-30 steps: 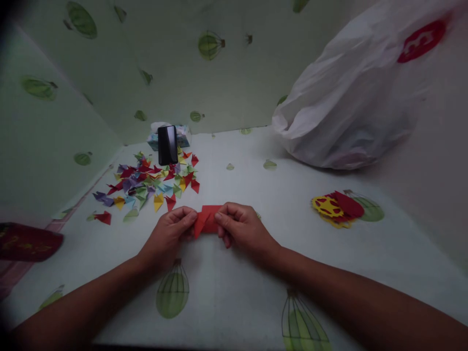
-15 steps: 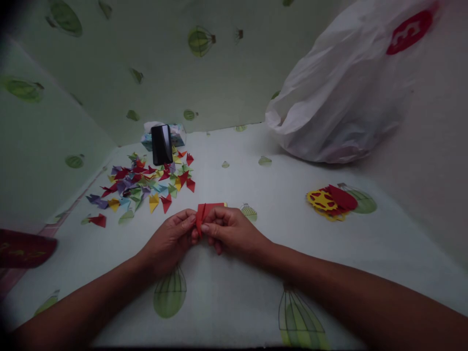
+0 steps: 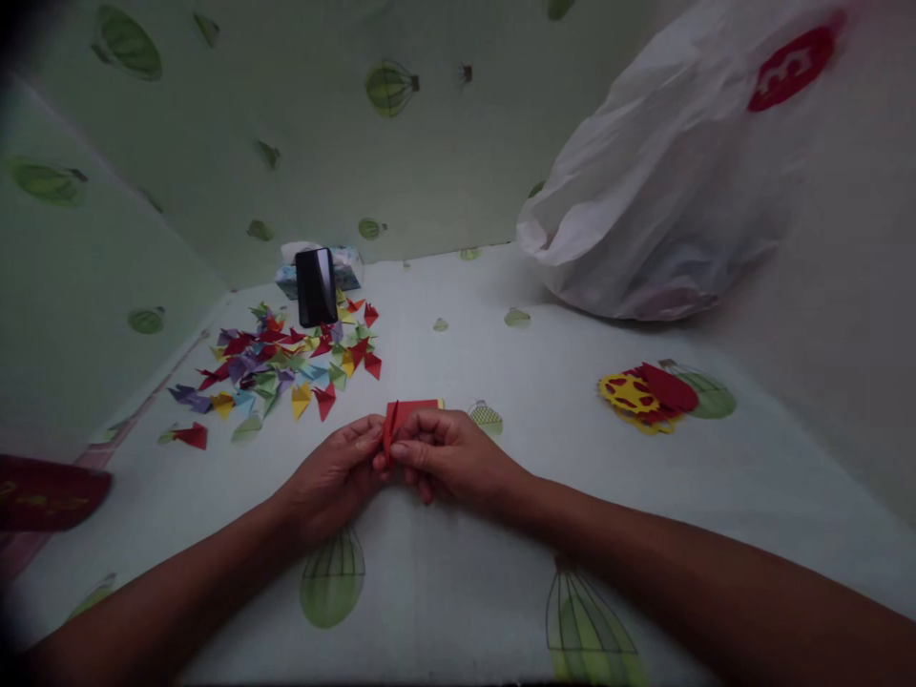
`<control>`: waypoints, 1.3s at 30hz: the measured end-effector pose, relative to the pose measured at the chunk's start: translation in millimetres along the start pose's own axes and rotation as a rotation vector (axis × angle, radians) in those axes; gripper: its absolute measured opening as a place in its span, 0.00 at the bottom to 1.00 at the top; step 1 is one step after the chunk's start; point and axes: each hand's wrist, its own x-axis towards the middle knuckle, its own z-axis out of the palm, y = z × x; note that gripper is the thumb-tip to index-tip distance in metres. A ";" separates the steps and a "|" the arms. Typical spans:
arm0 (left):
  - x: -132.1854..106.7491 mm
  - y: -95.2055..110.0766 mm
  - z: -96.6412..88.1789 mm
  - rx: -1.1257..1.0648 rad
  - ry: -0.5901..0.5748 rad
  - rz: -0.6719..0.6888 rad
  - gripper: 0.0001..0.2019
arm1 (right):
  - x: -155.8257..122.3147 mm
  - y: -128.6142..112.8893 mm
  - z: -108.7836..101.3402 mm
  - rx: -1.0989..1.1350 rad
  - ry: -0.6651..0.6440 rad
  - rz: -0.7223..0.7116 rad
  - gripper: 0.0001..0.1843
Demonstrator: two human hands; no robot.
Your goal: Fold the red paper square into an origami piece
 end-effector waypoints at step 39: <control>0.7 -2.3 -0.4 0.075 0.008 0.068 0.11 | -0.9 -3.5 0.2 -0.030 0.008 -0.023 0.11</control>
